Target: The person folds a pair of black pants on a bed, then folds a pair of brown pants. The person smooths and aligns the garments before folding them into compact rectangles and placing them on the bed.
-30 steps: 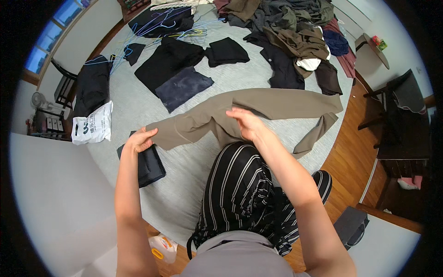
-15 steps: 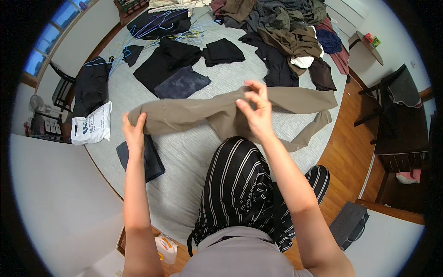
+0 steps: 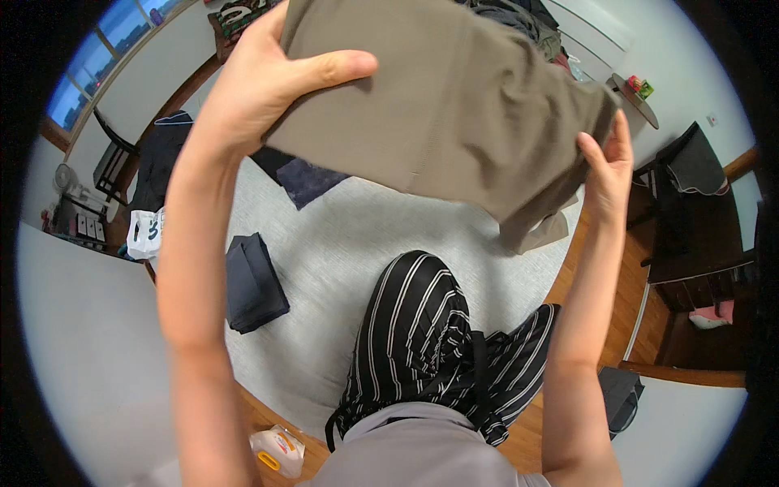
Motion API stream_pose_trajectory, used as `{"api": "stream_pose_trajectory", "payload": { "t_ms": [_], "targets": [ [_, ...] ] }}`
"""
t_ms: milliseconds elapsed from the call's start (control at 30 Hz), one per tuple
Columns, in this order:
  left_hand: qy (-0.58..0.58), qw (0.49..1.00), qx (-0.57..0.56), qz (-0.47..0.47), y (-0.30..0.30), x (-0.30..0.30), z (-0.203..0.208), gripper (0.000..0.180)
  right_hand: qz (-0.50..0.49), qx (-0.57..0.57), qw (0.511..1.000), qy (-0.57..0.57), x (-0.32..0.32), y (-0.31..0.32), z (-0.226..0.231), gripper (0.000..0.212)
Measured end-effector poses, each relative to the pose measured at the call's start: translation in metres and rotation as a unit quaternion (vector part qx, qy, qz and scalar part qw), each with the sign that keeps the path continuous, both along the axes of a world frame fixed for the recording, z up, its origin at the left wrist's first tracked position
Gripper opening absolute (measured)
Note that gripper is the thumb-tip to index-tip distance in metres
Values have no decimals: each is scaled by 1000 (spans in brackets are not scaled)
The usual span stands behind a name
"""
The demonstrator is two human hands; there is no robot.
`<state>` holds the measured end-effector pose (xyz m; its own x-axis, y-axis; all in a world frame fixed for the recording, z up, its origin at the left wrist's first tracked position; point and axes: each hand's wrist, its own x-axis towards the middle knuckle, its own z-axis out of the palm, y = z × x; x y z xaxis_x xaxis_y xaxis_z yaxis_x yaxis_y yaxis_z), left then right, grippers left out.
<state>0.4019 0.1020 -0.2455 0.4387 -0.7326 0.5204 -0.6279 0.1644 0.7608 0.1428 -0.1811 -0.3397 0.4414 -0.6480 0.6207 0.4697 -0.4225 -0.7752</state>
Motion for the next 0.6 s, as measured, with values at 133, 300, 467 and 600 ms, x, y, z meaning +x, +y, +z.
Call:
{"api": "stream_pose_trajectory", "payload": {
  "t_ms": [133, 300, 467, 600],
  "targets": [
    [148, 989, 32, -5, -20, -76, 75, 71, -33, -95, 992, 83, -66, -35, 62, 83],
    [176, 972, 29, -153, -13, -57, 87, 62, 84, -210, 935, 273, -117, -83, 187, 77],
    [127, 990, 62, 6, 15, -5, 19, 70, 126, -188, 908, 353, 22, -57, 151, 73],
    [171, 962, 183, 109, 48, 67, -75, 76, 209, -99, 877, 421, 122, -53, 27, 45]
  ]
}}
